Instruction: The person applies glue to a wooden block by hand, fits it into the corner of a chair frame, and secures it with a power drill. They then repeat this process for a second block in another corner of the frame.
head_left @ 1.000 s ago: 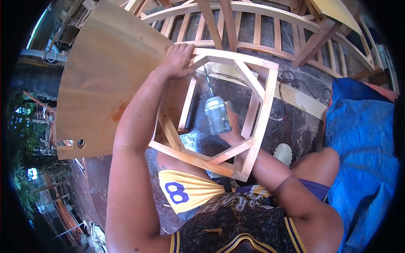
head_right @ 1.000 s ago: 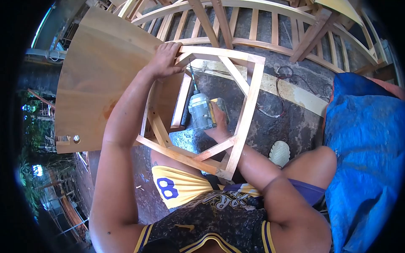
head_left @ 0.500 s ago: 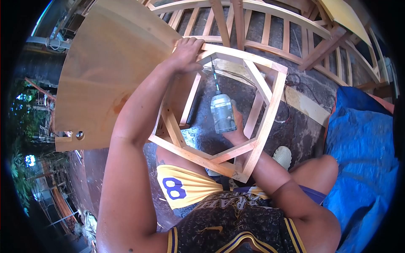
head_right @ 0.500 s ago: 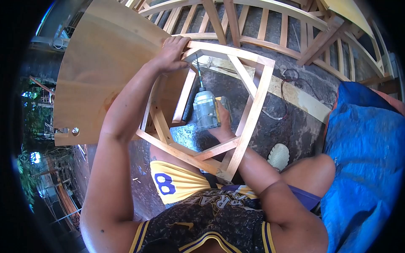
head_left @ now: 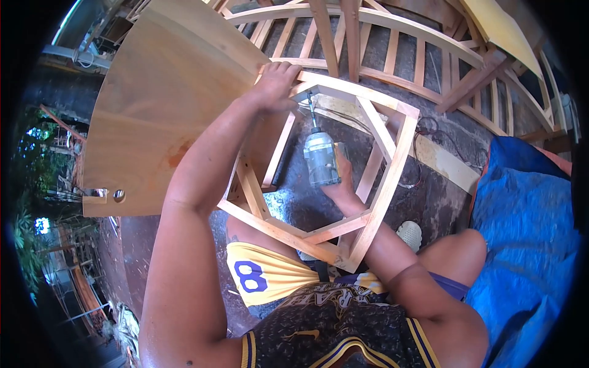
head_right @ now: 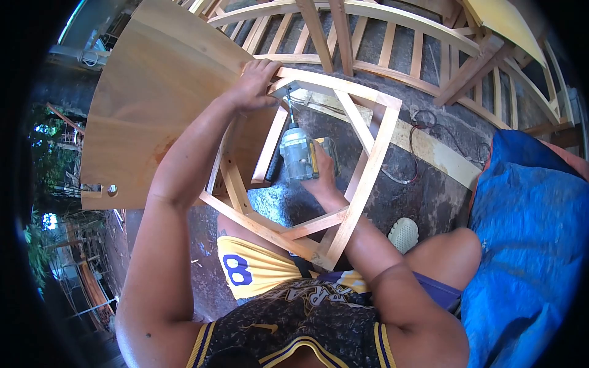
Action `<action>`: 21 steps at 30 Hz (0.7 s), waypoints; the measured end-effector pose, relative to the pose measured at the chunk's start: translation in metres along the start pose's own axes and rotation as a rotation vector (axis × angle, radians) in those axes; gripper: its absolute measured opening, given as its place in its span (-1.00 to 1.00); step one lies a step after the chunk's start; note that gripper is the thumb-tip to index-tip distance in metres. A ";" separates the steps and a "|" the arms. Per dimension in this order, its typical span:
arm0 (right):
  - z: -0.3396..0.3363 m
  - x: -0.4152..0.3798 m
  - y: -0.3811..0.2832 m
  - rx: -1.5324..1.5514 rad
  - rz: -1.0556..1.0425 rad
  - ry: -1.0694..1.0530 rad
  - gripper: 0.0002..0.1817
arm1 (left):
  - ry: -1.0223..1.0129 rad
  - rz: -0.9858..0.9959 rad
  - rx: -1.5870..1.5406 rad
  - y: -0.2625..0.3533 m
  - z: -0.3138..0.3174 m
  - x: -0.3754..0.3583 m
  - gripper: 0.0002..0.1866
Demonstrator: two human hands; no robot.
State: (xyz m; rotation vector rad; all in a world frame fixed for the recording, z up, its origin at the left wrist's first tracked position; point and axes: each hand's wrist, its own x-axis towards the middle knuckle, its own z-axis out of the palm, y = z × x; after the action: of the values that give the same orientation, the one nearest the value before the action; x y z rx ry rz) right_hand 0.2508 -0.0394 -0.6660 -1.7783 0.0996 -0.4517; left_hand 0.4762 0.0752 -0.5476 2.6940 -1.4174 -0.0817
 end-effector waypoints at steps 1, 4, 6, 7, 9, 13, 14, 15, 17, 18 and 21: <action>0.001 -0.002 0.004 -0.018 -0.004 0.011 -0.66 | 0.000 -0.003 0.001 0.001 0.001 0.000 -0.15; 0.004 -0.003 0.001 -0.045 -0.026 0.043 -0.65 | -0.001 0.001 0.008 0.000 0.000 -0.001 -0.15; 0.004 -0.003 0.001 -0.057 -0.046 0.067 -0.64 | 0.003 0.004 -0.004 0.001 0.000 -0.001 -0.16; 0.004 -0.004 0.003 -0.052 -0.058 0.063 -0.63 | 0.003 0.003 -0.004 0.000 0.002 -0.001 -0.16; 0.002 -0.006 0.007 -0.045 -0.070 0.058 -0.63 | 0.017 0.004 0.014 0.000 0.003 0.000 -0.16; 0.003 -0.009 0.011 -0.043 -0.112 0.060 -0.62 | 0.012 0.013 -0.012 -0.002 0.004 -0.001 -0.16; 0.002 -0.010 0.013 -0.057 -0.114 0.057 -0.62 | 0.027 0.013 0.007 -0.003 0.006 0.000 -0.16; 0.001 -0.010 0.013 -0.057 -0.112 0.056 -0.62 | 0.041 0.013 0.025 -0.003 0.007 0.001 -0.16; 0.001 -0.008 0.013 -0.088 -0.175 0.063 -0.64 | 0.037 0.023 0.018 -0.004 0.007 0.001 -0.15; 0.001 -0.007 0.010 -0.088 -0.176 0.063 -0.64 | 0.033 0.034 0.012 -0.003 0.005 0.000 -0.15; 0.000 -0.004 0.004 -0.018 -0.106 0.068 -0.66 | 0.021 0.032 0.009 -0.002 0.002 -0.001 -0.14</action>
State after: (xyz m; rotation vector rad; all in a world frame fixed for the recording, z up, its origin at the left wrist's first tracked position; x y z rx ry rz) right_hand 0.2478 -0.0397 -0.6707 -1.7914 0.0571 -0.5894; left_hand 0.4770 0.0764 -0.5502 2.6703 -1.4572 -0.0441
